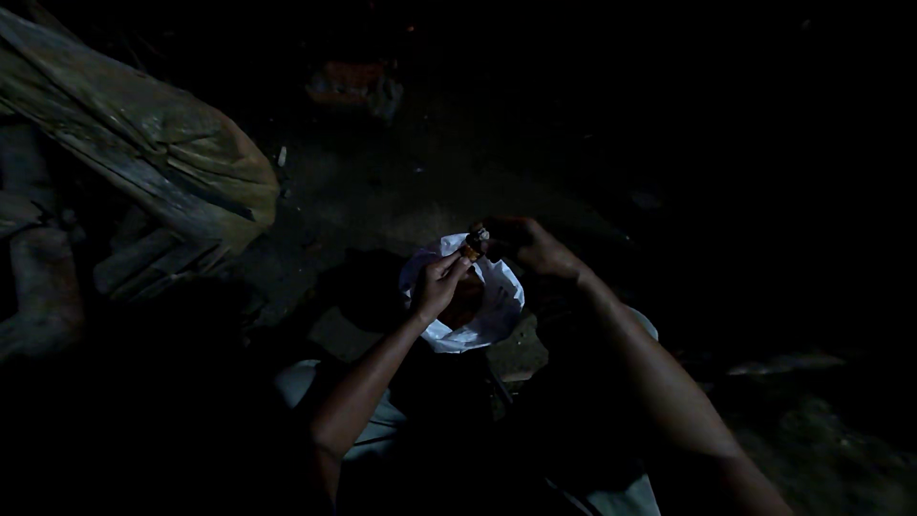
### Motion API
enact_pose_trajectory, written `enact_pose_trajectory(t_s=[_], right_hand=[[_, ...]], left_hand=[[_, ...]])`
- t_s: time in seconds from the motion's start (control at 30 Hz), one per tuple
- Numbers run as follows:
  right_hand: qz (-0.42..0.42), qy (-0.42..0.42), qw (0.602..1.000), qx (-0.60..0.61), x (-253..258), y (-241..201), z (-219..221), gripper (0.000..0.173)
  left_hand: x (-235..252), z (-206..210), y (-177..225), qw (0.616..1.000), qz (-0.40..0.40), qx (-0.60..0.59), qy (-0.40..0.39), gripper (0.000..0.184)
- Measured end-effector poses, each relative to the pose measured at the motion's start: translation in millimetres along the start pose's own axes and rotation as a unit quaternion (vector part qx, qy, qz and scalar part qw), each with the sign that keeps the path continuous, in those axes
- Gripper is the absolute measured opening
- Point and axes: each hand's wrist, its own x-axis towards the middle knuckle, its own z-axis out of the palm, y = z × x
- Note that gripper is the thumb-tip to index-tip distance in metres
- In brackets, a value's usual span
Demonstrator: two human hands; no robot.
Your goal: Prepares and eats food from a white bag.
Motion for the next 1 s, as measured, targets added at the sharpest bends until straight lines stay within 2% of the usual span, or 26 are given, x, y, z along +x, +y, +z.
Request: enact_pose_trajectory(t_s=[0.17,0.43,0.7,0.87,1.0], right_hand=[[-0.007,-0.001,1.0,-0.007,-1,0,2,0.024],[0.04,0.009,0.999,0.026,-1,-2,-2,0.023],[0.0,-0.004,1.0,-0.018,2,6,2,0.021],[0.002,-0.002,1.0,-0.024,0,4,2,0.023],[0.002,-0.031,1.0,-0.002,-2,1,-8,0.026]], left_hand=[[-4,0,8,0.998,0.002,0.053,0.022,0.03],[-4,1,15,1.0,0.008,0.027,-0.008,0.031],[-1,3,4,0.999,0.019,0.037,0.003,0.029],[-1,2,1,0.998,-0.005,0.053,0.025,0.031],[-3,0,6,0.999,0.025,0.045,-0.004,0.031]])
